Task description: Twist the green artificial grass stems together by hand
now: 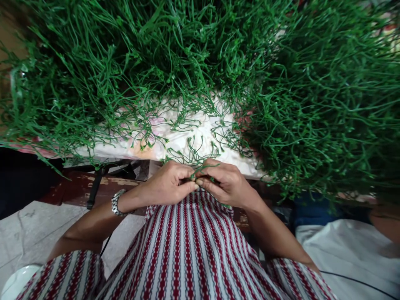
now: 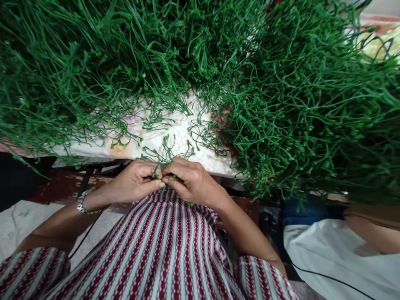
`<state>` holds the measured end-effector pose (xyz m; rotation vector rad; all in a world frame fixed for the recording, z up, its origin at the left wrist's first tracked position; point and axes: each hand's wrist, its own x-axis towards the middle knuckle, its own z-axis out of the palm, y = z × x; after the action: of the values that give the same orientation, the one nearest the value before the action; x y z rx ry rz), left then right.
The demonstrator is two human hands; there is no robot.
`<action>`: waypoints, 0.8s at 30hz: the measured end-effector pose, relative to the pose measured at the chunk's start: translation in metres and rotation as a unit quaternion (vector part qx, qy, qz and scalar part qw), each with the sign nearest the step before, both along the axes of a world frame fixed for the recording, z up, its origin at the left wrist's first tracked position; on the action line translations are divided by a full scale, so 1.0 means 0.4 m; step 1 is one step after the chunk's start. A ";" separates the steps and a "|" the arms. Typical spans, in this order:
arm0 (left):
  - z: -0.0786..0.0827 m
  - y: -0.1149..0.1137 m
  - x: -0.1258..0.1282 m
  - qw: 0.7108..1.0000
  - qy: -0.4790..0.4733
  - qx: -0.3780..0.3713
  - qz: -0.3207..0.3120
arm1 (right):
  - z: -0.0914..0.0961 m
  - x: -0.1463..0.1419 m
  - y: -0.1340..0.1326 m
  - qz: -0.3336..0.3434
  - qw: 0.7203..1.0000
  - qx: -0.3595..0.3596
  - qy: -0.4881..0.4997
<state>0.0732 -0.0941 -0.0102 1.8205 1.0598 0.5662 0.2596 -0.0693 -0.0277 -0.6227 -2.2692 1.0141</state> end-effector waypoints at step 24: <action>-0.007 0.026 -0.037 0.942 -0.163 -0.275 -0.102 | -0.048 0.014 -0.006 0.150 0.926 -0.296 0.178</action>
<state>0.0585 -0.0839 -0.0129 1.2684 0.7003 0.3787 0.2653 -0.0716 -0.0468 -0.2815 -1.7545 1.8335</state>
